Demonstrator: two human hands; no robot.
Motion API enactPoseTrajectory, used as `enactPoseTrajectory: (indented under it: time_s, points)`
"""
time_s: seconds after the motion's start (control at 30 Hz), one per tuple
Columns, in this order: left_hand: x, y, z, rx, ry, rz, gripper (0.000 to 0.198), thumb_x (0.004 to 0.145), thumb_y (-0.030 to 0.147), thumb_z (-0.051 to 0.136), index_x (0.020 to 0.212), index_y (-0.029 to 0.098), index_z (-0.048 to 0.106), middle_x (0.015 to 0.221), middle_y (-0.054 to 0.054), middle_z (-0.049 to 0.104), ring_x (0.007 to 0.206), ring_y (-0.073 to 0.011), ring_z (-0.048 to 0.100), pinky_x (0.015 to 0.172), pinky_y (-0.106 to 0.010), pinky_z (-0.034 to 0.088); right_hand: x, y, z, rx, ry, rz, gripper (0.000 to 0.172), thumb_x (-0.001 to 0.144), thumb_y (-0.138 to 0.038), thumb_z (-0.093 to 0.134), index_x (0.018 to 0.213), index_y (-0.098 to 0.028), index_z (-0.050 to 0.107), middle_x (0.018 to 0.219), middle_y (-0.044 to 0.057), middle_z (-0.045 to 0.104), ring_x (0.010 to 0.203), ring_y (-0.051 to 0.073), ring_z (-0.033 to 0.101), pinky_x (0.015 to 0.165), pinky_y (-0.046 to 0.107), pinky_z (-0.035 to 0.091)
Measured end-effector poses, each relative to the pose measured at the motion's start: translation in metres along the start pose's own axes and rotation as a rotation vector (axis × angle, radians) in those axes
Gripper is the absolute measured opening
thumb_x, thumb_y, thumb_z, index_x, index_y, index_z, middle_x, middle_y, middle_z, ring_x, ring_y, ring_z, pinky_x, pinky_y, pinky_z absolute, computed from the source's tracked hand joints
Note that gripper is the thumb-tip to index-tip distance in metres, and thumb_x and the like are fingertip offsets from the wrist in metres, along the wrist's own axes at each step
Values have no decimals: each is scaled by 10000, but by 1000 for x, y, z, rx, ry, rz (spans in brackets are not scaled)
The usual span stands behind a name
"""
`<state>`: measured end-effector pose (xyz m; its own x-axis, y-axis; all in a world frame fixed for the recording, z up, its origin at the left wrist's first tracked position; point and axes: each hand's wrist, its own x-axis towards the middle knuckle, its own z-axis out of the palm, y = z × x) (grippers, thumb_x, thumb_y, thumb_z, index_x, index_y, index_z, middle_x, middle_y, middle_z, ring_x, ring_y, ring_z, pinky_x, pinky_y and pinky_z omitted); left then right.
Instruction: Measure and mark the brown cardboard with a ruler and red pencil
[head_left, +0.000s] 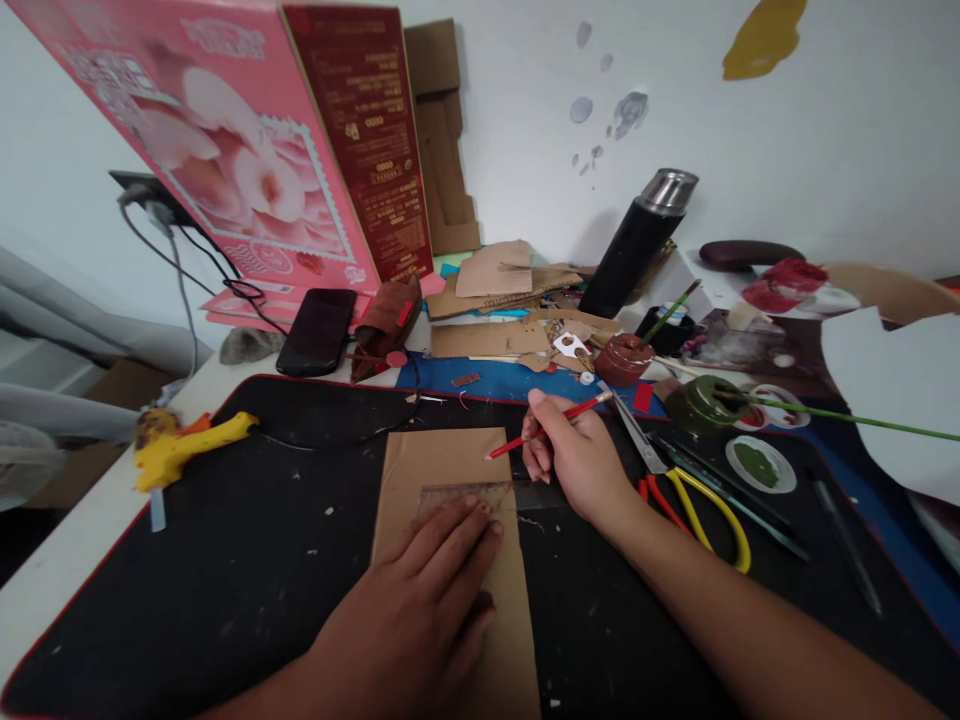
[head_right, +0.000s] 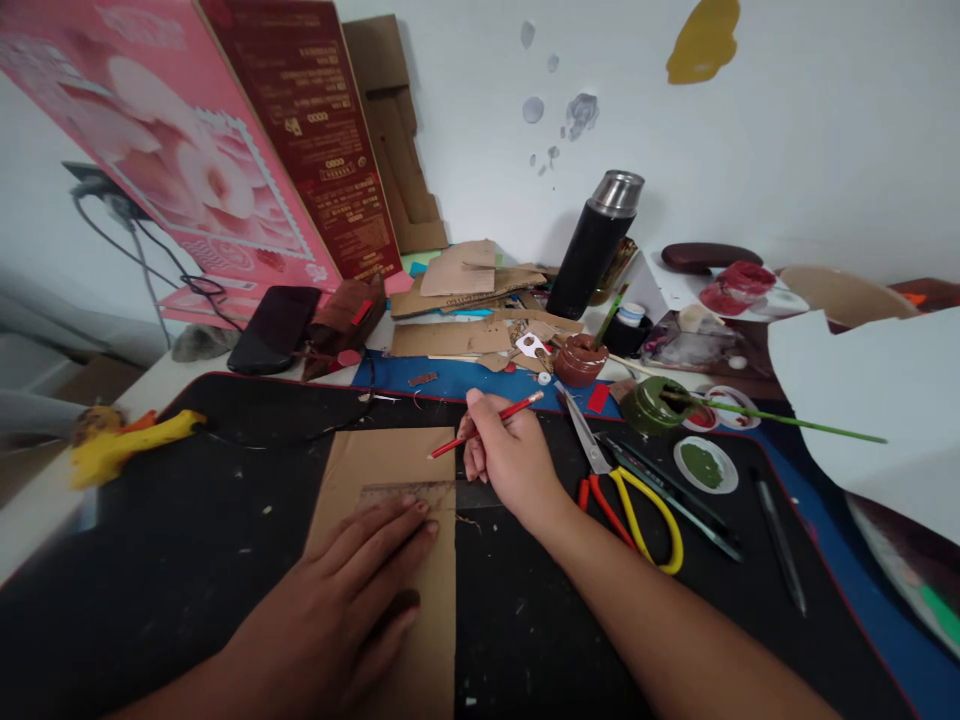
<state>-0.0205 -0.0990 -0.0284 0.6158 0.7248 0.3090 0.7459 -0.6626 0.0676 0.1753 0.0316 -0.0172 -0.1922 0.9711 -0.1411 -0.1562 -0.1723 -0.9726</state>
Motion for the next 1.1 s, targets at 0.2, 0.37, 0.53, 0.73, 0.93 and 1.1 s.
enactPoseTrajectory:
  time_s: [0.2, 0.37, 0.53, 0.73, 0.93, 1.1]
  points:
    - [0, 0, 1, -15, -18, 3, 488, 1026, 242, 536, 1499, 131, 584, 1488, -101, 672, 1409, -284, 578, 1144, -426, 521, -1, 1, -1, -12, -5, 10, 525, 907, -659, 741, 668, -210, 614, 386, -86, 443, 318, 100, 478, 362, 191, 353]
    - [0, -1, 0, -15, -16, 10, 482, 1034, 251, 528, 1496, 129, 584, 1482, -103, 676, 1399, -284, 586, 1133, -424, 531, -1, 1, -1, -19, -10, 7, 521, 913, -656, 734, 667, -212, 614, 391, -85, 446, 328, 101, 479, 368, 196, 364]
    - [0, 0, 0, -27, -14, -9, 469, 1035, 240, 513, 1486, 134, 587, 1482, -106, 675, 1394, -285, 596, 1140, -437, 533, -1, 1, -2, -17, -15, 1, 519, 916, -657, 725, 670, -215, 612, 390, -86, 448, 324, 102, 475, 366, 199, 374]
    - [0, 0, 1, -21, -14, -13, 459, 1043, 251, 506, 1482, 149, 593, 1489, -88, 678, 1398, -282, 598, 1128, -443, 547, -1, 0, 0, -25, -24, 2, 535, 895, -676, 743, 665, -211, 616, 394, -77, 465, 336, 100, 480, 373, 198, 368]
    - [2, 0, -1, -11, 32, -13, 415, 1096, 279, 451, 1455, 163, 625, 1470, -70, 695, 1391, -257, 605, 1115, -415, 546, -1, 1, -1, -60, -34, -3, 510, 933, -657, 704, 679, -224, 618, 398, -75, 467, 348, 110, 490, 377, 212, 367]
    - [0, 0, 0, -19, 42, -14, 404, 1084, 252, 477, 1438, 156, 647, 1472, -65, 696, 1423, -259, 577, 1144, -405, 516, -1, 1, -1, -76, -40, -4, 501, 946, -644, 687, 679, -226, 620, 396, -79, 460, 344, 110, 485, 379, 220, 384]
